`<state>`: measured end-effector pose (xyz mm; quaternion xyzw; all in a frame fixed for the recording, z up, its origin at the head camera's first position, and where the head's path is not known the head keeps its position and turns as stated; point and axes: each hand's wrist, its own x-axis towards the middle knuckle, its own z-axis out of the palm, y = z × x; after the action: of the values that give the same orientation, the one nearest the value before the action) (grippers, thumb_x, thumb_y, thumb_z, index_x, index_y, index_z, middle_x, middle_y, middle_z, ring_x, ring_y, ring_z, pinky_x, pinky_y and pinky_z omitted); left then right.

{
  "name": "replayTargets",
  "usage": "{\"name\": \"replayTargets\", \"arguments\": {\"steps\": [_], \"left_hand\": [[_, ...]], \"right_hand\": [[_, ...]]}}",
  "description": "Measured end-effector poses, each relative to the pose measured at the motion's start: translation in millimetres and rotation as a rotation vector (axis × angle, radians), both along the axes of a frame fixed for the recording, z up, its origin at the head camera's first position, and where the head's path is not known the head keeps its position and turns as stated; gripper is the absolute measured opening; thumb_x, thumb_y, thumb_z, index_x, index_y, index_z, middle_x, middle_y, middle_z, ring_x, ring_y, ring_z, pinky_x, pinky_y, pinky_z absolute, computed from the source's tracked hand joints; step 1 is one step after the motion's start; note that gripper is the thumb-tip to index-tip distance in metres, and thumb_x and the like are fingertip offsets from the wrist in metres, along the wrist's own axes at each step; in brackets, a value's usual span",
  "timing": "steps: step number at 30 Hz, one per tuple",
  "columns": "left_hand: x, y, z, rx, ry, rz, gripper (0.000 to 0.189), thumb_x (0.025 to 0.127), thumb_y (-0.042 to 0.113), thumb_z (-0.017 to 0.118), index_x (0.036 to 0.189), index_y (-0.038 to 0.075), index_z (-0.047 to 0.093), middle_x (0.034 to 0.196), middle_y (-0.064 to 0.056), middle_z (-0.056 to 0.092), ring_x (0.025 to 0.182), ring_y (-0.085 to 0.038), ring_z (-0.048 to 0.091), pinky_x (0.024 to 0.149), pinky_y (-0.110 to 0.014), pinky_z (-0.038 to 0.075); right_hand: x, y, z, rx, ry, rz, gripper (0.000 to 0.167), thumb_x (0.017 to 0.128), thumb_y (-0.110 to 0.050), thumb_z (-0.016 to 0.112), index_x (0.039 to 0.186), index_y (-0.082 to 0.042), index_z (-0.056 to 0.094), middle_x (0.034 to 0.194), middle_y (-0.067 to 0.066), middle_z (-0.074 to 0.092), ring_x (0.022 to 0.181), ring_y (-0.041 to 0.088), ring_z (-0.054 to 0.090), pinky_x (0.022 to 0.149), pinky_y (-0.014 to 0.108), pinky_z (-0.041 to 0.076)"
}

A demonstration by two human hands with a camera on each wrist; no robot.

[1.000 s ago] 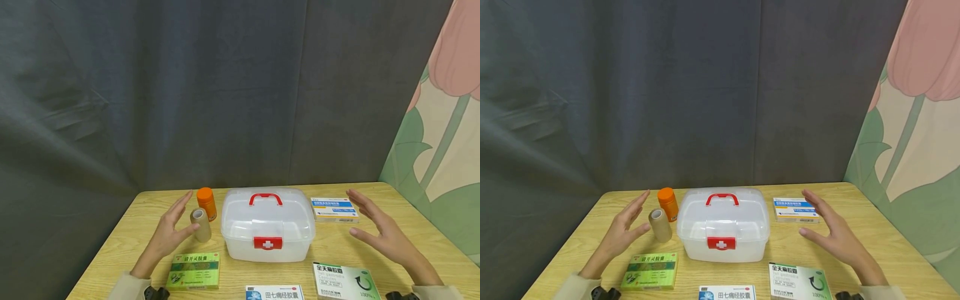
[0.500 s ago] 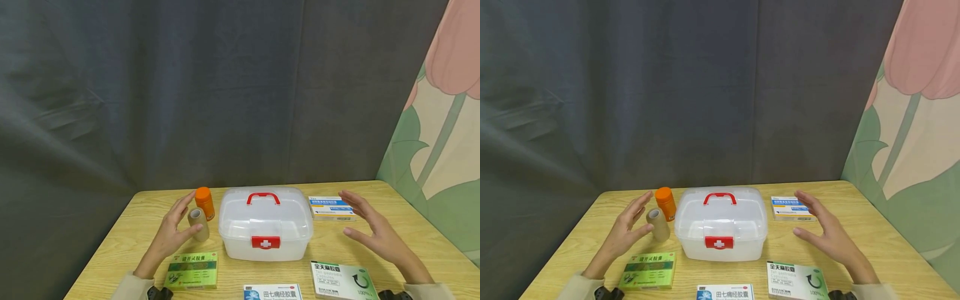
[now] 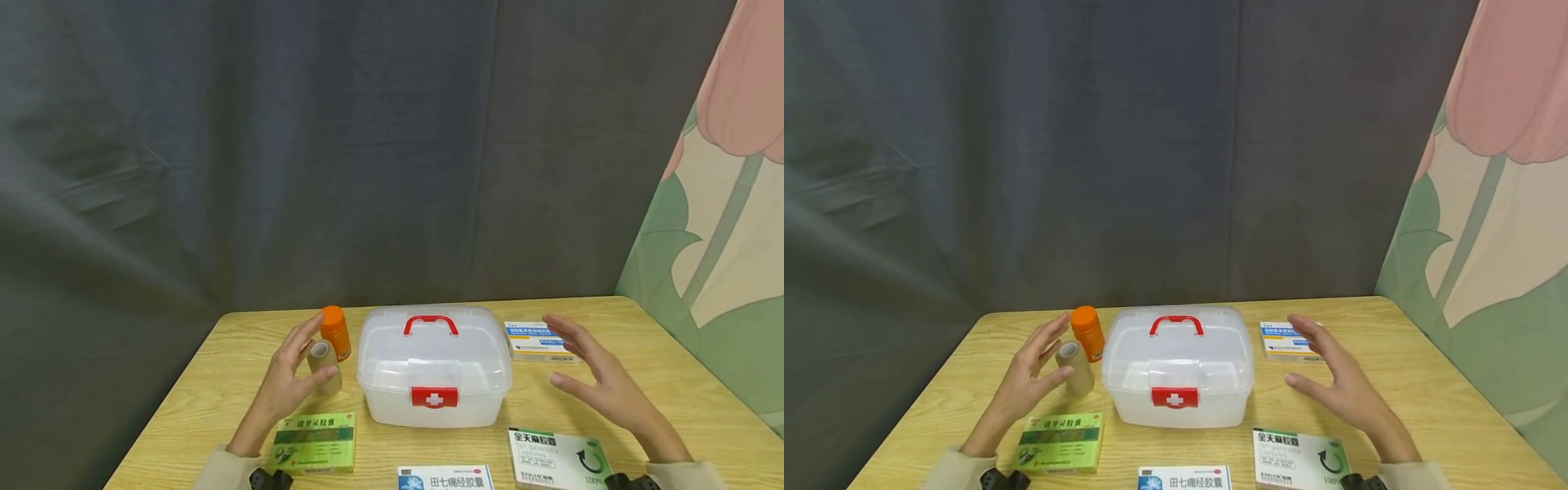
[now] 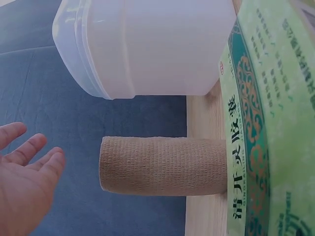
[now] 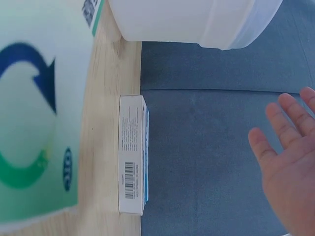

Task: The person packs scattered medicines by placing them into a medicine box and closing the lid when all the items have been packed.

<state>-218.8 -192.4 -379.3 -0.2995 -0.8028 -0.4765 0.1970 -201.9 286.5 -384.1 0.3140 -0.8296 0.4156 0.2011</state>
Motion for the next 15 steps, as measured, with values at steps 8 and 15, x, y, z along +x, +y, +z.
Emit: {"name": "replayTargets", "arguments": {"steps": [8,15], "left_hand": [[-0.5,0.8,-3.2,0.027,-0.003,-0.023,0.075,0.081,0.005,0.074,0.147,0.004,0.038,0.144,-0.019,0.04,0.13,-0.04,0.04,0.1,-0.053,0.037],[-1.5,3.0,-4.7,0.051,-0.012,-0.027,0.073,0.081,0.006,0.075,0.146,0.002,0.039,0.142,-0.021,0.041,0.128,-0.045,0.04,0.1,-0.052,0.038]], "right_hand": [[-3.2,-6.1,0.1,-0.015,-0.018,0.019,0.082,0.08,0.009,0.069,0.15,-0.008,0.031,0.149,0.015,0.036,0.135,0.009,0.035,0.101,0.013,0.03],[-3.8,-9.1,-0.2,-0.032,-0.018,0.043,0.081,0.08,0.011,0.068,0.15,-0.005,0.031,0.149,0.018,0.035,0.134,0.01,0.035,0.1,0.014,0.032]]}}
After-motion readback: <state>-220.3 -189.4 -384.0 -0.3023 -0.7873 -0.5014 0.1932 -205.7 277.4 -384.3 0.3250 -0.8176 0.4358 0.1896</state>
